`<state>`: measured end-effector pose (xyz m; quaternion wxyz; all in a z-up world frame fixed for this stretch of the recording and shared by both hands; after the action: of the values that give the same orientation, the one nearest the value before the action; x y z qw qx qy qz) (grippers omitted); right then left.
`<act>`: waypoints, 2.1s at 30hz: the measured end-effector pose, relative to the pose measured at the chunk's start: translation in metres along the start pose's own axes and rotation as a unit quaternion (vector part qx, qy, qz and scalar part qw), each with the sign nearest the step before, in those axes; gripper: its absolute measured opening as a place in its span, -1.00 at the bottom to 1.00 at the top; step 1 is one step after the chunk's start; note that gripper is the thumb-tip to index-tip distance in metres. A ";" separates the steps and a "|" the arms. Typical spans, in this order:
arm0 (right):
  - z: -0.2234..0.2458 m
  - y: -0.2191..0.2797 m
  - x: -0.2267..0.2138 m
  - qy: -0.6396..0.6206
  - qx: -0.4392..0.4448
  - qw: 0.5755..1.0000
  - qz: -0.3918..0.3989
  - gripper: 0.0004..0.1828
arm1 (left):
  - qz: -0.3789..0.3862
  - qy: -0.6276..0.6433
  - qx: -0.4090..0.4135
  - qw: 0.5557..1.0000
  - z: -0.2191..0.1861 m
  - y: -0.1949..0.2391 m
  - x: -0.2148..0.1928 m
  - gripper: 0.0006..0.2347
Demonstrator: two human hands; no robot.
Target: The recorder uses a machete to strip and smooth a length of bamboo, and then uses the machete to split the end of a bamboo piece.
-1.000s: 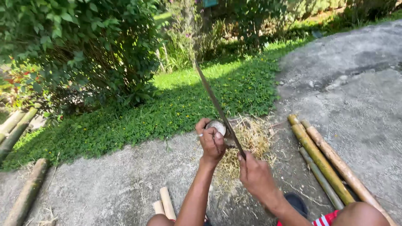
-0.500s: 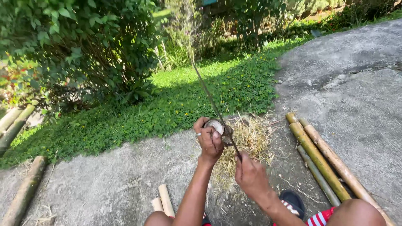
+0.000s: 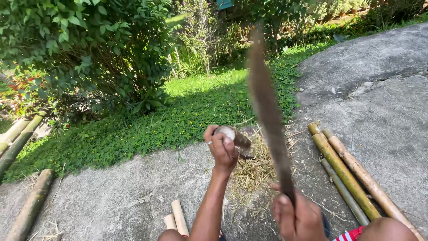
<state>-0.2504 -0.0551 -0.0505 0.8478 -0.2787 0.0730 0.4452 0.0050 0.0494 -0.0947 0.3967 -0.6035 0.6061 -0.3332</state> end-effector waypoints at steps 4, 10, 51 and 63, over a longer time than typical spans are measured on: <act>-0.012 -0.014 0.010 -0.027 -0.101 0.991 -0.080 -0.72 | 0.001 -0.039 -0.001 0.999 -0.026 -0.005 -0.006 -0.73; -0.055 -0.047 0.056 0.087 -0.062 0.994 0.022 -0.74 | -0.009 -0.048 0.060 0.997 -0.026 0.009 -0.002 -0.75; -0.032 -0.034 0.050 0.068 0.020 0.992 0.108 -0.75 | 0.016 -0.083 0.060 0.995 -0.027 0.016 -0.023 -0.76; -0.086 -0.035 0.089 0.189 -0.091 0.974 0.084 -0.76 | -0.009 -0.087 0.094 0.992 -0.003 0.017 -0.013 -0.75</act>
<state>-0.1589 -0.0530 -0.1409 0.7494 -0.4266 0.2144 0.4587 -0.0064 0.0631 -0.1069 0.4995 -0.5960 0.5299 -0.3383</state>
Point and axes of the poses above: each hand's wrist, its own y-axis away from the middle knuckle, its own x-axis out of the palm, z = x × y, the point moved 5 cm from there along -y, towards the middle knuckle, and after that the axes turned 1 degree about y, right-handed, at the moved point
